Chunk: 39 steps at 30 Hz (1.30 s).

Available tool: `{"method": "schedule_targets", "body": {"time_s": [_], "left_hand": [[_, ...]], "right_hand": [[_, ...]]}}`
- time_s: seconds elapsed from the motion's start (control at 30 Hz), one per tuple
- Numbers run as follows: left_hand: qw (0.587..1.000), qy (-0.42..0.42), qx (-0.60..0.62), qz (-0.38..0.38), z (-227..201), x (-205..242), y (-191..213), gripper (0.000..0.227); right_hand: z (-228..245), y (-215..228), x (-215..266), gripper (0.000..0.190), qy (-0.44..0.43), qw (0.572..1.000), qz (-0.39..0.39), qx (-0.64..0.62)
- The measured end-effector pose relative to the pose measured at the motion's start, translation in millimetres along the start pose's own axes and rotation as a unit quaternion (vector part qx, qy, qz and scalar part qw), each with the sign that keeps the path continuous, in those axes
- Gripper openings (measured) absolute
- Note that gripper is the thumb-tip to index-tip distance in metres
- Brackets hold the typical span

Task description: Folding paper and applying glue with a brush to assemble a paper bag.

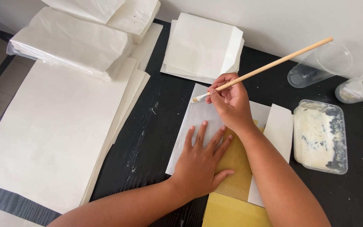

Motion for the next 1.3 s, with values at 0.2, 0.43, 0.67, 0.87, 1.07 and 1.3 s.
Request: {"method": "schedule_targets", "body": {"time_s": [0.2,0.43,0.67,0.87,1.07,1.3], "left_hand": [[1.0,0.002,0.004,0.009,0.7,-1.5,2.5,0.082],[1.0,0.005,0.011,0.004,-0.4,-0.3,2.0,0.081],[1.0,0.002,0.022,-0.002,0.2,-0.9,2.0,0.08],[1.0,0.004,0.023,-0.002,0.6,-0.8,1.1,0.08],[1.0,0.004,0.018,0.002,0.6,-1.5,-0.2,0.08],[1.0,0.002,0.007,0.002,0.7,-0.6,-1.1,0.081]], "right_hand": [[-2.6,-0.4,-5.5,0.012,0.064,0.996,-0.061,0.023],[-6.2,0.6,0.3,0.019,0.055,0.998,0.033,-0.013],[-5.9,0.4,-4.1,0.012,0.08,0.996,-0.04,0.018],[-7.0,2.0,-0.8,0.012,0.054,0.998,0.007,-0.005],[-5.8,2.1,-2.7,0.01,0.084,0.996,-0.034,0.017],[-9.4,3.2,1.7,0.009,0.051,0.998,0.024,0.005]]}}
Point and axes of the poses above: each hand's wrist, its own x-axis away from the middle knuckle, its own y-axis out of the back of the hand, z = x × y, the point moved 2 cm from there along -x, towards the middle knuckle, and after that the axes turned 10 degrees about x, right-handed, at the moved point
